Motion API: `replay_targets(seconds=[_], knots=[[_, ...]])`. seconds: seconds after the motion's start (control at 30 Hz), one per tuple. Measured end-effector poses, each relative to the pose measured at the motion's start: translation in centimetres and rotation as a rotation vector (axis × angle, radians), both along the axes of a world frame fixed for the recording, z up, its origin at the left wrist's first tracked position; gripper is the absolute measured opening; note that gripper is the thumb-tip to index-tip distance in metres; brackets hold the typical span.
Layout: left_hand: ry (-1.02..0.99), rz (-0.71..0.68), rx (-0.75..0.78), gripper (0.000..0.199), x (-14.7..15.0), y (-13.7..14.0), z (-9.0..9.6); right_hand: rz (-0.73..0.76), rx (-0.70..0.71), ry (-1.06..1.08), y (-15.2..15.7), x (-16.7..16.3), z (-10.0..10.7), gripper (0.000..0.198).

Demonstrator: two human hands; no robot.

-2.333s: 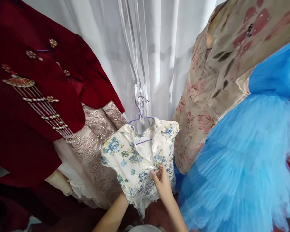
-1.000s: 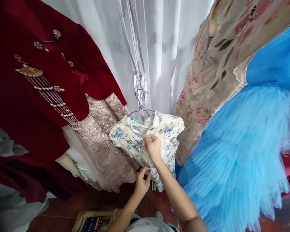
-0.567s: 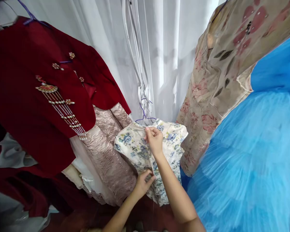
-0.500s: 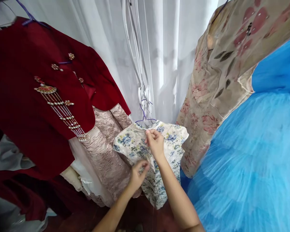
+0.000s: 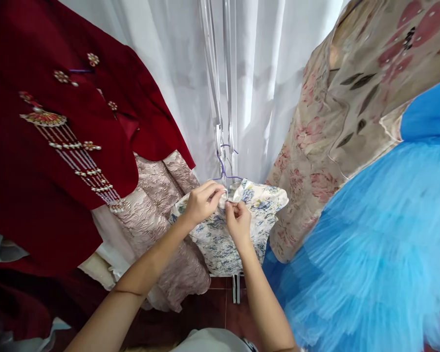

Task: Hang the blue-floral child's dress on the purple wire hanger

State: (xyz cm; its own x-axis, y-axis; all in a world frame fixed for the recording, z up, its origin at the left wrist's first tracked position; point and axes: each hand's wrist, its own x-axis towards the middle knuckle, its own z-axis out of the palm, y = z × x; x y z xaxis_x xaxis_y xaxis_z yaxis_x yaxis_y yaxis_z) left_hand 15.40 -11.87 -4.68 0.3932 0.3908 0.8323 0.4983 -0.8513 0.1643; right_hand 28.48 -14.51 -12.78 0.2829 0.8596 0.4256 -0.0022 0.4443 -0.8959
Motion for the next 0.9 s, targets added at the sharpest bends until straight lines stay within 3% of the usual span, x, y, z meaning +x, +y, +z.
replay_targets(seconds=[0.1, 0.23, 0.33, 0.47, 0.57, 0.67, 0.77, 0.83, 0.9], knots=[[-0.187, 0.022, 0.055, 0.017, -1.5, 0.6, 1.9, -0.003, -0.079, -0.087, 0.0, -0.4, -2.6, 0.035], [-0.396, 0.152, -0.012, 0.014, -7.1, 2.2, 3.2, 0.048, -0.194, -0.151, -2.0, -0.6, -6.3, 0.035], [-0.522, 0.236, -0.166, 0.018, -12.5, 3.1, 0.7, 0.121, -0.219, -0.176, -4.7, -0.9, -8.4, 0.036], [-0.856, 0.263, -0.390, 0.035, -16.5, 2.7, -6.0, 0.279, -0.277, -0.181, -7.2, -1.3, -9.7, 0.035], [-1.045, 0.269, -0.504, 0.040, -16.0, 0.8, -10.8, 0.281, -0.332, -0.151, -7.6, -0.9, -11.0, 0.039], [-1.082, 0.269, -0.566, 0.039, -13.4, -2.1, -13.8, 0.247, -0.388, -0.168, -7.6, 0.3, -12.7, 0.045], [-0.908, 0.196, -0.638, 0.033, -9.9, -5.5, -14.6, 0.156, -0.431, -0.310, -7.9, 1.9, -13.2, 0.044], [-0.680, 0.107, -0.677, 0.027, -7.2, -7.6, -14.0, 0.031, -0.383, -0.380, -8.4, 2.9, -12.6, 0.043], [-0.447, -0.004, -0.727, 0.024, -4.3, -9.4, -13.0, 0.007, -0.301, -0.349, -9.1, 3.5, -11.4, 0.051]])
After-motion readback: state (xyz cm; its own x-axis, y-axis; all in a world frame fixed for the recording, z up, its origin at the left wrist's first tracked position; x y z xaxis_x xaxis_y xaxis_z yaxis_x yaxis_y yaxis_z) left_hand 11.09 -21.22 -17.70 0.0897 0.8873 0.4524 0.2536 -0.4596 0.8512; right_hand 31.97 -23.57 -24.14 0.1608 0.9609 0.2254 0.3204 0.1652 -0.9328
